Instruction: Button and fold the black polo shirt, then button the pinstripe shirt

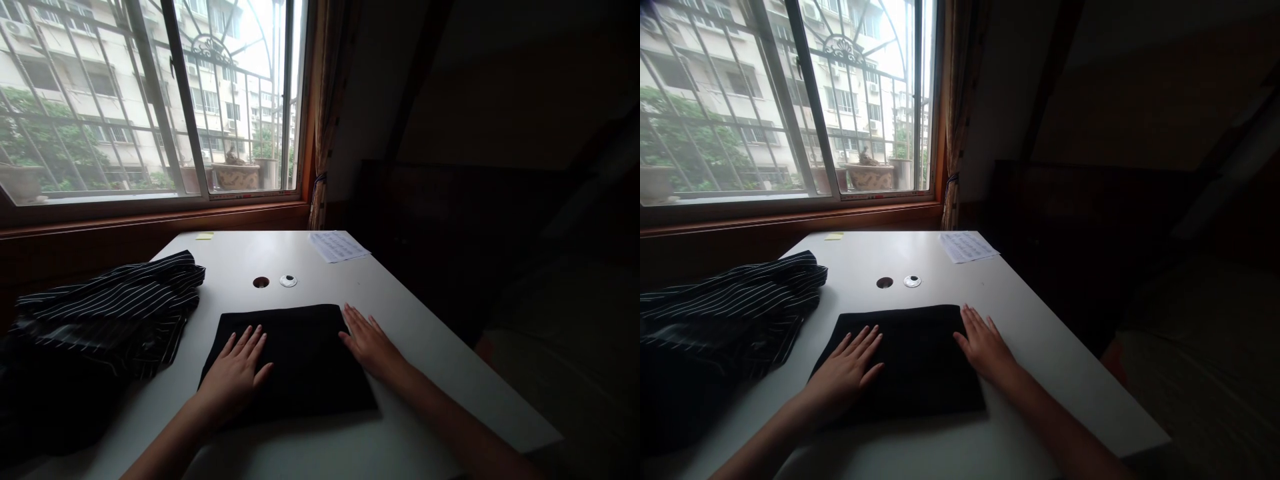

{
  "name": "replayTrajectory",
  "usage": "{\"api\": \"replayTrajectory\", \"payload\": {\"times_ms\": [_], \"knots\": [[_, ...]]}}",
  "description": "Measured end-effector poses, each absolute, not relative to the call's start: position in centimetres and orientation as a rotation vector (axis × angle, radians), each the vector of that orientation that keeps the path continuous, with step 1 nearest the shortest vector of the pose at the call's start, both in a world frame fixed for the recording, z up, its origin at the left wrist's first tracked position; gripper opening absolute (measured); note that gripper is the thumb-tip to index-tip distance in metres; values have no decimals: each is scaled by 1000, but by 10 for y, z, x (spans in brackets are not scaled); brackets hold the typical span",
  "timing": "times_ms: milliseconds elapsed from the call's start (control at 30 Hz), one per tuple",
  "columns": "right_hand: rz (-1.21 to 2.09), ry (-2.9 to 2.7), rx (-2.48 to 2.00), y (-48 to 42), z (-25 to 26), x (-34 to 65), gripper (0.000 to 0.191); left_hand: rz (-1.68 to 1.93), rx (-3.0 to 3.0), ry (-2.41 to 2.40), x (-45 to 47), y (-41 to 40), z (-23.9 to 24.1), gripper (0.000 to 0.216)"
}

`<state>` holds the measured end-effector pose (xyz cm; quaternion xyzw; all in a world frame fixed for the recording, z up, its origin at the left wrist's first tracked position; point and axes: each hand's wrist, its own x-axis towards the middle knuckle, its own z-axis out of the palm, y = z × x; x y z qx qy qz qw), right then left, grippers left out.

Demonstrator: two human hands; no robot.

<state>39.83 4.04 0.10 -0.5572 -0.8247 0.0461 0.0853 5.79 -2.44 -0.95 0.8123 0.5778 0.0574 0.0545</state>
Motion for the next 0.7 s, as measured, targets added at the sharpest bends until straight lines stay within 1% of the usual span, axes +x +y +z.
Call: {"api": "replayTrajectory", "payload": {"times_ms": [67,233,367,467,600,700], "knots": [[139,-2470,-1583,43,7,376,69,169,2469,1753,58,-24,-10,70],[269,-2690,-1274,38,8,313,70,157,2443,1818,51,-21,-7,73],[316,-2710,-1234,43,1,297,72,117,2349,1979,34,-15,-9,72],[342,-2683,-1302,56,-3,317,73,86,2279,2085,23,-10,-14,72],[289,-2463,-1665,76,-9,372,76,45,2254,2123,21,-8,-17,73],[237,-2332,-1813,82,-15,414,69,38,2244,2143,23,-9,-15,74]]}}
